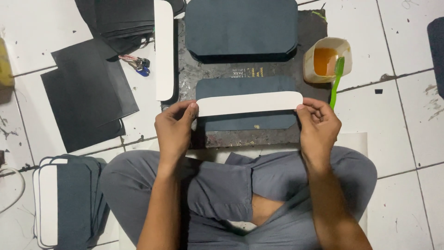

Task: The person sits on the floor and uses a toothbrush to spread glue from a cup onto a white strip on a board, then aligns a dark fabric panel over the glued strip and presses it down, repeating the cycle for successive panels.

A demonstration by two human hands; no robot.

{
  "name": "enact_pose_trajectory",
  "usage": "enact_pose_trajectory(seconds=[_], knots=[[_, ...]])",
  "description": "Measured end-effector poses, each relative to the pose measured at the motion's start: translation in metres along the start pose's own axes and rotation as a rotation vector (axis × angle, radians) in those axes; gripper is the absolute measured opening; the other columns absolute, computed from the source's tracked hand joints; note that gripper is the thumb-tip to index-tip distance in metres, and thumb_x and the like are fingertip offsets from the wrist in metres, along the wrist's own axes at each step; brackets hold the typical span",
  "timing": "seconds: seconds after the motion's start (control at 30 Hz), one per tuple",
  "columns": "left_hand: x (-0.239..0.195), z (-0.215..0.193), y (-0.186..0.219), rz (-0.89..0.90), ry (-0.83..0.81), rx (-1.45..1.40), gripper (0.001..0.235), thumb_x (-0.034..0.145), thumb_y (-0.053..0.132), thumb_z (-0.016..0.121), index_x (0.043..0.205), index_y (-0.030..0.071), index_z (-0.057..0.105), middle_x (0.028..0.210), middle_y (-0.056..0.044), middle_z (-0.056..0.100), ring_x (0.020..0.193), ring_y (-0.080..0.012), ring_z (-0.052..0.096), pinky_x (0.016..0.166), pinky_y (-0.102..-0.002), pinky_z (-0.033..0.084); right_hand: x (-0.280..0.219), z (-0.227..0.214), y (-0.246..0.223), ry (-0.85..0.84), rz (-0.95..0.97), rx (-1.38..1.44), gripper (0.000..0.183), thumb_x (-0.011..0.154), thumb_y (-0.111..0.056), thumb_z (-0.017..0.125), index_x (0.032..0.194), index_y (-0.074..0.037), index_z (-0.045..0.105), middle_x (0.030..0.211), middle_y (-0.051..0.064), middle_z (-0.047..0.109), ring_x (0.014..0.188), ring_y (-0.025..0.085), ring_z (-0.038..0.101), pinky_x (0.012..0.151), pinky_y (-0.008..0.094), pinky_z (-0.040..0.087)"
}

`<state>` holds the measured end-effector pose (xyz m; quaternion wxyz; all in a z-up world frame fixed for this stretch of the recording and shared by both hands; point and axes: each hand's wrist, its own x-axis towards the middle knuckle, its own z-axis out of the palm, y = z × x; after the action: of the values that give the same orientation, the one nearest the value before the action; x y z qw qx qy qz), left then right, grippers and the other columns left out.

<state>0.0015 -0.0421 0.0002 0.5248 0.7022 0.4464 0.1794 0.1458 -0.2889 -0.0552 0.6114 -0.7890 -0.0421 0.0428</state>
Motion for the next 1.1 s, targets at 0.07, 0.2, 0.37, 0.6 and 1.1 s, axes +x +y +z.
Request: enact_pose_trajectory(seconds=[0.07, 0.2, 0.37, 0.6, 1.1], knots=[[-0.003, 0.0, 0.003, -0.013, 0.001, -0.017, 0.014, 0.09, 0.013, 0.077, 0.1, 0.006, 0.082, 0.083, -0.018, 0.077, 0.085, -0.0238, 0.072, 0.076, -0.042, 0.057, 0.001, 0.001, 0.005, -0.004, 0.002, 0.018, 0.019, 0.097, 0.001, 0.072, 0.115, 0.001, 0.071, 0.09, 0.014, 0.07, 0.088, 0.018, 0.071, 0.082, 0.032, 0.056], [-0.008, -0.004, 0.007, -0.004, 0.01, 0.024, 0.011, 0.09, 0.012, 0.076, 0.097, 0.006, 0.082, 0.084, -0.018, 0.078, 0.085, -0.0294, 0.075, 0.076, -0.044, 0.057, -0.002, 0.002, 0.001, -0.01, 0.074, 0.07, 0.02, 0.095, -0.002, 0.072, 0.115, 0.001, 0.07, 0.091, 0.013, 0.07, 0.086, 0.015, 0.069, 0.083, 0.03, 0.059], [-0.01, -0.009, 0.007, -0.006, -0.008, 0.048, 0.011, 0.09, 0.012, 0.076, 0.097, 0.007, 0.082, 0.084, -0.016, 0.078, 0.087, -0.0307, 0.076, 0.078, -0.045, 0.057, -0.006, 0.001, -0.002, -0.006, 0.072, 0.081, 0.021, 0.095, -0.002, 0.073, 0.115, 0.001, 0.07, 0.089, 0.012, 0.068, 0.085, 0.014, 0.069, 0.082, 0.029, 0.06], [-0.012, -0.003, 0.012, 0.098, 0.03, 0.046, 0.012, 0.092, 0.008, 0.074, 0.099, 0.002, 0.081, 0.086, -0.02, 0.078, 0.087, -0.0368, 0.076, 0.078, -0.044, 0.058, -0.008, 0.005, -0.004, 0.045, 0.086, 0.096, 0.018, 0.096, -0.001, 0.071, 0.113, 0.002, 0.072, 0.089, 0.012, 0.069, 0.081, 0.014, 0.069, 0.079, 0.029, 0.061], [-0.009, -0.002, 0.006, 0.115, 0.025, 0.116, 0.008, 0.091, 0.009, 0.075, 0.094, 0.005, 0.082, 0.082, -0.016, 0.077, 0.085, -0.0339, 0.077, 0.076, -0.043, 0.058, -0.004, 0.006, 0.002, 0.067, 0.067, 0.047, 0.017, 0.096, -0.003, 0.074, 0.112, 0.001, 0.073, 0.087, 0.012, 0.068, 0.08, 0.014, 0.069, 0.079, 0.029, 0.059]])
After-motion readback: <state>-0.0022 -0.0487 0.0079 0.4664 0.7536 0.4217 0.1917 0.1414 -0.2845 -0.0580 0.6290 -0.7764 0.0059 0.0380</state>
